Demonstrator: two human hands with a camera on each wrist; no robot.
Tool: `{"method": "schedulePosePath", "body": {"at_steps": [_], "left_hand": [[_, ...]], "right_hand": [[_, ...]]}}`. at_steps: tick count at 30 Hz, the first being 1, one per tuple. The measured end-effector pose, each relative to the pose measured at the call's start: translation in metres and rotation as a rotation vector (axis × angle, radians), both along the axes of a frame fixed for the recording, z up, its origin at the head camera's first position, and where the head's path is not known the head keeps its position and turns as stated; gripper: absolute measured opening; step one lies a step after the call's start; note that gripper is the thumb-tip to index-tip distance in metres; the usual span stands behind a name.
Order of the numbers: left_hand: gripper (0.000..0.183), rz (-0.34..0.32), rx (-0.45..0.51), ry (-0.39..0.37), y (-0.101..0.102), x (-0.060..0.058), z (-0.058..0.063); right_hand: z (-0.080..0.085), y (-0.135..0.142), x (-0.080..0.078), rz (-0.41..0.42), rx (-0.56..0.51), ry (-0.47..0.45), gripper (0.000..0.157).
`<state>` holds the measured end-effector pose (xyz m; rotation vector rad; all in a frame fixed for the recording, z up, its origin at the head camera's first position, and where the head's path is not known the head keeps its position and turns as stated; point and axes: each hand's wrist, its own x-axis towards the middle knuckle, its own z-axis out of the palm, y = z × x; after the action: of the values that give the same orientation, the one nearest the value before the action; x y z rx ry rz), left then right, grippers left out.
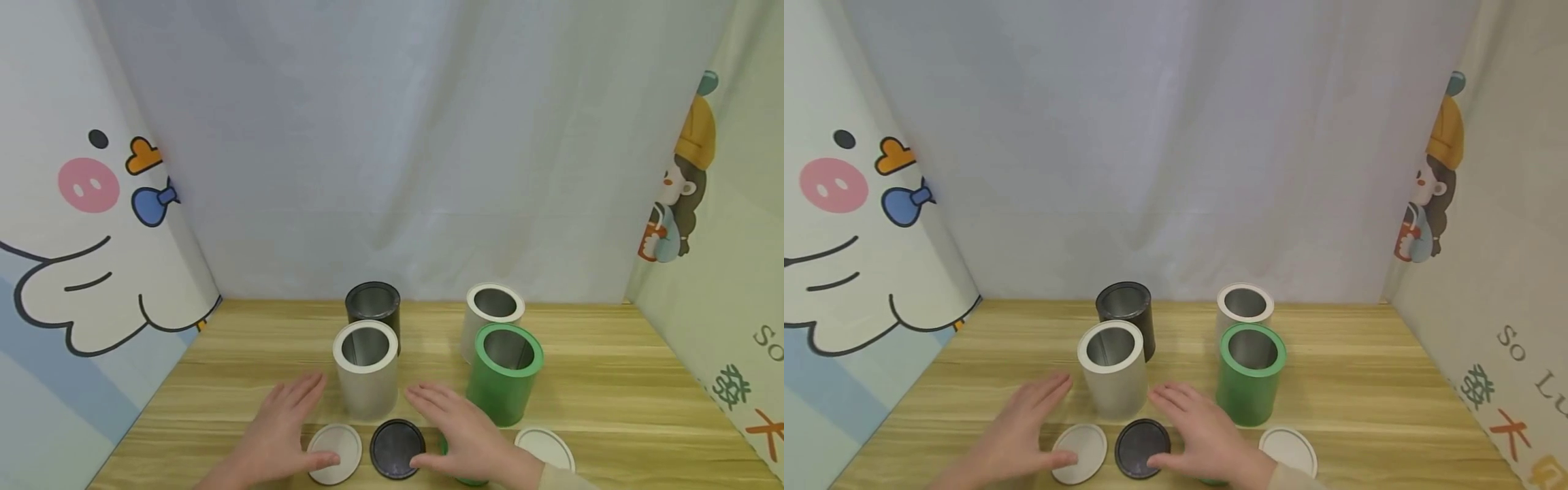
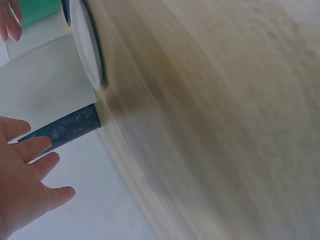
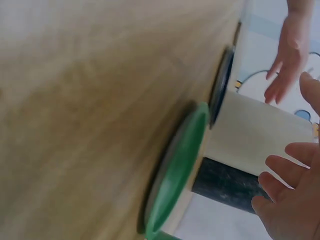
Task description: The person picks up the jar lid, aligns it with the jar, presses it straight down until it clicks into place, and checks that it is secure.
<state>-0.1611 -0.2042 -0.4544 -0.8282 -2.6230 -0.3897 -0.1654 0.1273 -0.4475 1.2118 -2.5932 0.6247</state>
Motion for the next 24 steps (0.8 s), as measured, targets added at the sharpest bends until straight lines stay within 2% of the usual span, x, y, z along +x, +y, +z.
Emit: {"method": "schedulePosePath", "body": {"at_steps": [9,17,24], "left_hand": [[0.107,-0.045,-0.015,-0.069,-0.004,-0.004,-0.012],[0.107,-0.126,-0.053,-0.011,-0.008,-0.009,-0.019],[0.106,-0.183,-0.063,-0.015,-0.011,-0.01,-0.022]], "right_hand": [[-0.014,-0.015,-0.004,0.081,0.031,-0.05,0.08],[-0.02,-0.03,-0.006,0.154,0.074,-0.018,0.078],[-0.02,-0.045,-0.005,0.192,0.115,0.002,0.076]]}}
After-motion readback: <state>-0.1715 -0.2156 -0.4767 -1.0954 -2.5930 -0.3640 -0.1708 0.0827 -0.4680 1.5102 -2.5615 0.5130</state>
